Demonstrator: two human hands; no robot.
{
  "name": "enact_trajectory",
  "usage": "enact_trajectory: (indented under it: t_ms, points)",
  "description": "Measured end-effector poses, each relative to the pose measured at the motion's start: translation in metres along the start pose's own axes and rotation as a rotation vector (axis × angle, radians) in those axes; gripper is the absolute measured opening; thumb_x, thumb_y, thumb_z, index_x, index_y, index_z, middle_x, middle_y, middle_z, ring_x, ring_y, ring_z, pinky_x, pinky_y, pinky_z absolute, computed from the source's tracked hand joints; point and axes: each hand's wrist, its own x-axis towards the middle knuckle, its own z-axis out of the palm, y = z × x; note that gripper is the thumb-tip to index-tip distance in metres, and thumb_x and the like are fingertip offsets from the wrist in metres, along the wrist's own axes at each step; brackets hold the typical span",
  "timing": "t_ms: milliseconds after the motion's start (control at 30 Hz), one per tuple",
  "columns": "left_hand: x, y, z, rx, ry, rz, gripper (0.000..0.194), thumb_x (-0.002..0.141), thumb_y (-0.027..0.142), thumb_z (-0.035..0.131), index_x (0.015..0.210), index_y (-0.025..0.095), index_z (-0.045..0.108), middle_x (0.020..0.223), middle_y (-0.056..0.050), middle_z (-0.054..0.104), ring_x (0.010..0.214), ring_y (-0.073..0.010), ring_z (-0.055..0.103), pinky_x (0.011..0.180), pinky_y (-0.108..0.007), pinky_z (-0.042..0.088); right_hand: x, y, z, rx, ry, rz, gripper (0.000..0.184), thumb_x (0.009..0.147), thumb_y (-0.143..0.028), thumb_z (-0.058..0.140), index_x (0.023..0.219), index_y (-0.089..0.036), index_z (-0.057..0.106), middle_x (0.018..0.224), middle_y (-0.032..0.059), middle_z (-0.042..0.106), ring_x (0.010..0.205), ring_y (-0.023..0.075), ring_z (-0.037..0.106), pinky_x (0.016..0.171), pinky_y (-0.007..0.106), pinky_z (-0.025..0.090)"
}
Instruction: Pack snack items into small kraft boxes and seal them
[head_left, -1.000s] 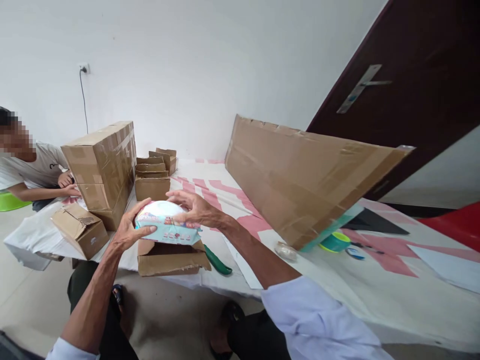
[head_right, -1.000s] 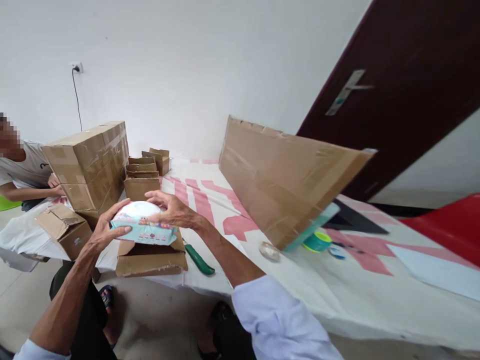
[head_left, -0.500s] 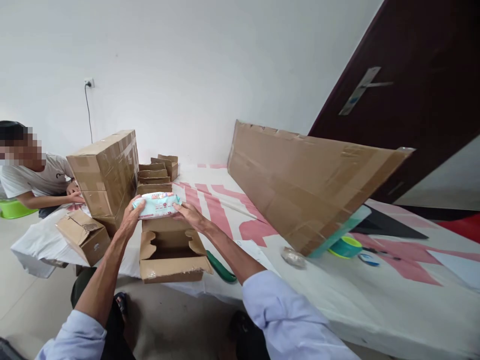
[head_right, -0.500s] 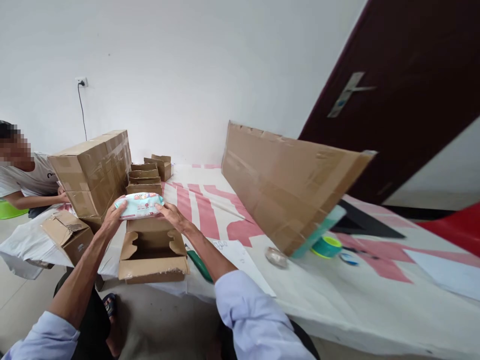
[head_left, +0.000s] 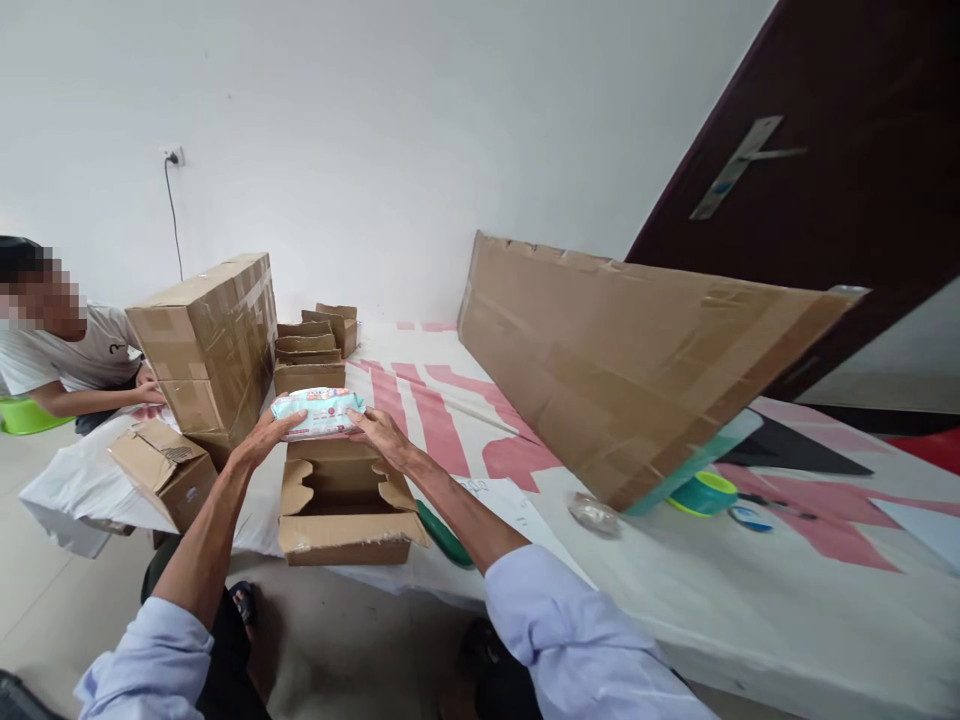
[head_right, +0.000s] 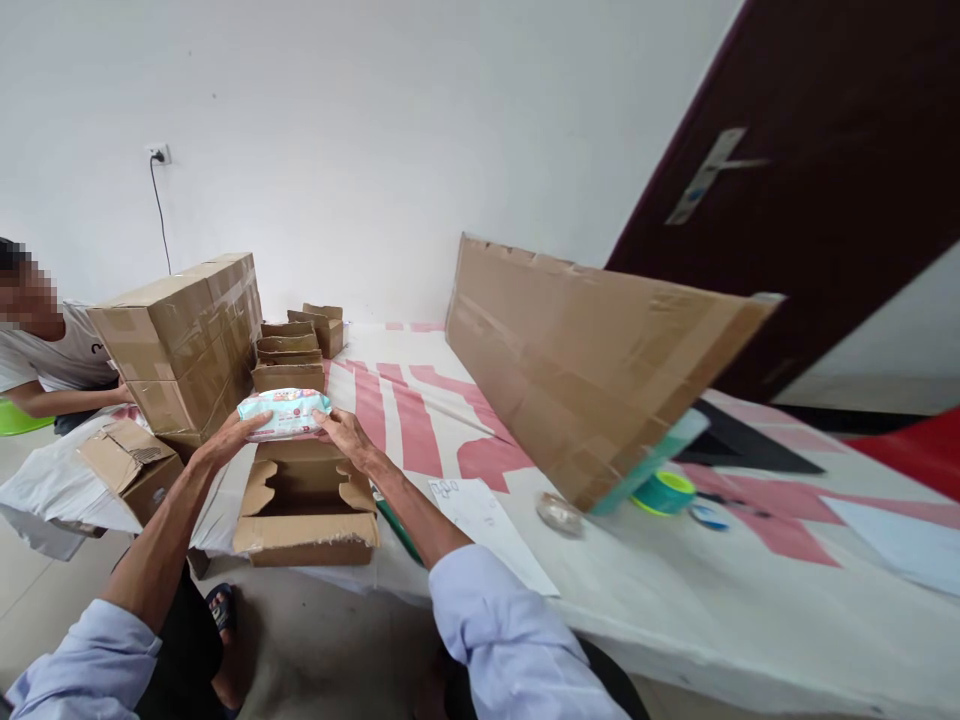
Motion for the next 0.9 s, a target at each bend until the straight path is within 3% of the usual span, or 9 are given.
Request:
enact_trajectory:
  t_ms: [167, 267, 367, 500, 633, 800, 900]
  points:
    - [-0.005, 0.031, -0.014, 0.32, -0.007, 0.001, 0.089, 0.071, 0.06, 0.091, 0.148, 0.026, 0.061, 0.163, -0.012, 0.053, 0.152, -0.04, 0.045, 0.125, -0.047, 0.037, -0.002, -0.012, -0.004, -0.072, 0.023, -0.219, 0.065, 0.082, -0.069, 0.074, 0.122, -0.018, 0.072, 0.117, 0.0092, 0.078, 0.111, 0.029, 0.071, 0.104, 0.045, 0.057]
    - [-0.007, 0.039, -0.014, 0.387, -0.036, 0.003, 0.095, 0.07, 0.062, 0.089, 0.152, 0.026, 0.058, 0.164, -0.01, 0.051, 0.149, -0.0405, 0.048, 0.124, -0.047, 0.039, -0.004, -0.015, -0.005, -0.121, 0.017, -0.287, 0.067, 0.084, -0.068, 0.072, 0.129, -0.019, 0.07, 0.12, 0.0096, 0.078, 0.109, 0.0281, 0.072, 0.103, 0.044, 0.057]
    - [-0.011, 0.036, -0.009, 0.325, 0.01, 0.055, 0.093, 0.071, 0.062, 0.088, 0.151, 0.023, 0.06, 0.158, -0.01, 0.058, 0.145, -0.04, 0.053, 0.121, -0.046, 0.043, -0.008, -0.009, -0.007, -0.163, -0.004, -0.326, 0.068, 0.088, -0.067, 0.069, 0.137, -0.021, 0.066, 0.128, 0.0102, 0.076, 0.112, 0.0274, 0.071, 0.104, 0.043, 0.057]
    - [-0.011, 0.019, -0.009, 0.243, 0.119, 0.082, 0.092, 0.068, 0.062, 0.089, 0.146, 0.019, 0.063, 0.146, -0.012, 0.068, 0.139, -0.0397, 0.058, 0.117, -0.046, 0.047, -0.02, 0.011, -0.018, -0.349, 0.068, -0.274, 0.076, 0.087, -0.063, 0.07, 0.15, -0.024, 0.057, 0.152, 0.0162, 0.06, 0.134, 0.033, 0.061, 0.11, 0.051, 0.054]
    - [-0.005, -0.002, -0.022, 0.163, 0.2, 0.049, 0.103, 0.057, 0.063, 0.095, 0.143, 0.015, 0.065, 0.137, -0.015, 0.073, 0.132, -0.0402, 0.063, 0.115, -0.049, 0.049, -0.035, 0.035, -0.037, -0.541, 0.179, -0.257, 0.079, 0.085, -0.062, 0.072, 0.153, -0.024, 0.055, 0.155, 0.0181, 0.055, 0.147, 0.0377, 0.049, 0.12, 0.059, 0.042]
    - [-0.001, -0.021, -0.034, 0.106, 0.26, 0.018, 0.106, 0.054, 0.063, 0.097, 0.142, 0.014, 0.065, 0.134, -0.016, 0.074, 0.128, -0.0399, 0.066, 0.115, -0.05, 0.049, -0.049, 0.055, -0.044, -0.392, 0.21, -0.096, 0.095, 0.077, -0.072, 0.075, 0.152, -0.019, 0.053, 0.151, 0.0223, 0.058, 0.14, 0.0412, 0.057, 0.115, 0.062, 0.048]
    - [-0.001, -0.029, -0.037, 0.106, 0.283, 0.008, 0.103, 0.053, 0.061, 0.098, 0.139, 0.014, 0.067, 0.131, -0.016, 0.076, 0.126, -0.0393, 0.067, 0.113, -0.05, 0.05, -0.056, 0.057, -0.041, -0.243, 0.171, -0.006, 0.092, 0.071, -0.072, 0.08, 0.141, -0.017, 0.06, 0.14, 0.0209, 0.067, 0.129, 0.039, 0.066, 0.11, 0.058, 0.054]
